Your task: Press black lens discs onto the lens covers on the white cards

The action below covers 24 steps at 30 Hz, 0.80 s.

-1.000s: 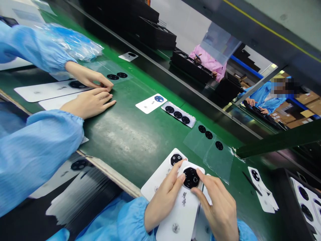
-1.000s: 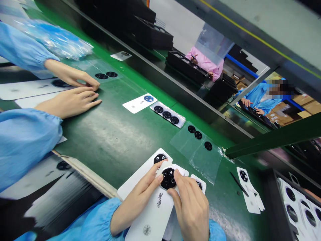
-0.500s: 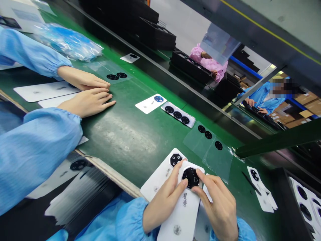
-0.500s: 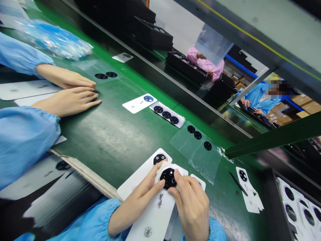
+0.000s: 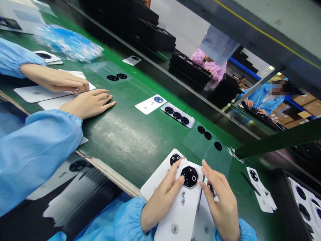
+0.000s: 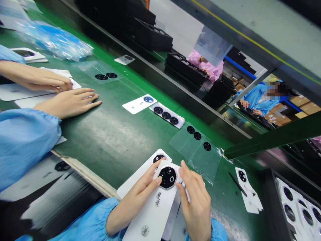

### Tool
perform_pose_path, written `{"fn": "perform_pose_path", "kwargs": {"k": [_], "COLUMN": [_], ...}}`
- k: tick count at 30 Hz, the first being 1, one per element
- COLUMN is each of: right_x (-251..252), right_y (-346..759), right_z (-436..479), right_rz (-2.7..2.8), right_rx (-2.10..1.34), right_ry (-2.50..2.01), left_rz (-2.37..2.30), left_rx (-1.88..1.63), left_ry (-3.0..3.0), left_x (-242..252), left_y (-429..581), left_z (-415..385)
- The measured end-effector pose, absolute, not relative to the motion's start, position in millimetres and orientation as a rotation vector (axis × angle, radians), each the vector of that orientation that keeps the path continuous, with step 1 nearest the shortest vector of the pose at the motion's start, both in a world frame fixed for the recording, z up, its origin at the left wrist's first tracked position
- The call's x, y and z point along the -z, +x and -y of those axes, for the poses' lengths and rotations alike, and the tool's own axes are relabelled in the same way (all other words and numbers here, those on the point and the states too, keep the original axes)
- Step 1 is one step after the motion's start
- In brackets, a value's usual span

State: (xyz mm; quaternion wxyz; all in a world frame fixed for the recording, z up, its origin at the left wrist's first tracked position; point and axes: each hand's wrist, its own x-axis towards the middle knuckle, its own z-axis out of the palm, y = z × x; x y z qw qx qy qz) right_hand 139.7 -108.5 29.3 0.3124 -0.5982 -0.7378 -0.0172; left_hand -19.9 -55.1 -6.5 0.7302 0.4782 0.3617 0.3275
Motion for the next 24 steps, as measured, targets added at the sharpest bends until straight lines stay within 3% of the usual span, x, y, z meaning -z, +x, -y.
{"fn": "perform_pose_path", "kwargs": {"k": [3, 8, 10, 24], "right_x": [-30.2, -36.2, -40.0, -51.8], "right_y": [143.2, 144.0, 142.0, 134.3], "right_z": [106.9, 96.8, 92.9, 97.1], "right_rz": [1.661, 1.234, 1.131, 0.994], "right_rx": [-0.169, -0.961, -1.131, -1.113], "right_ry": [-1.697, -1.731, -1.673, -1.65], "left_rz": [-0.778, -0.767, -0.756, -0.621], "left_rx": [-0.719, -0.696, -0.672, -0.565], "left_ry": [0.985, 0.898, 0.859, 0.75], "left_x": [5.5, 7.2, 7.7, -5.5], "left_y": [-20.4, -20.8, -20.9, -17.0], "left_z": [54.6, 53.5, 53.0, 53.6]}}
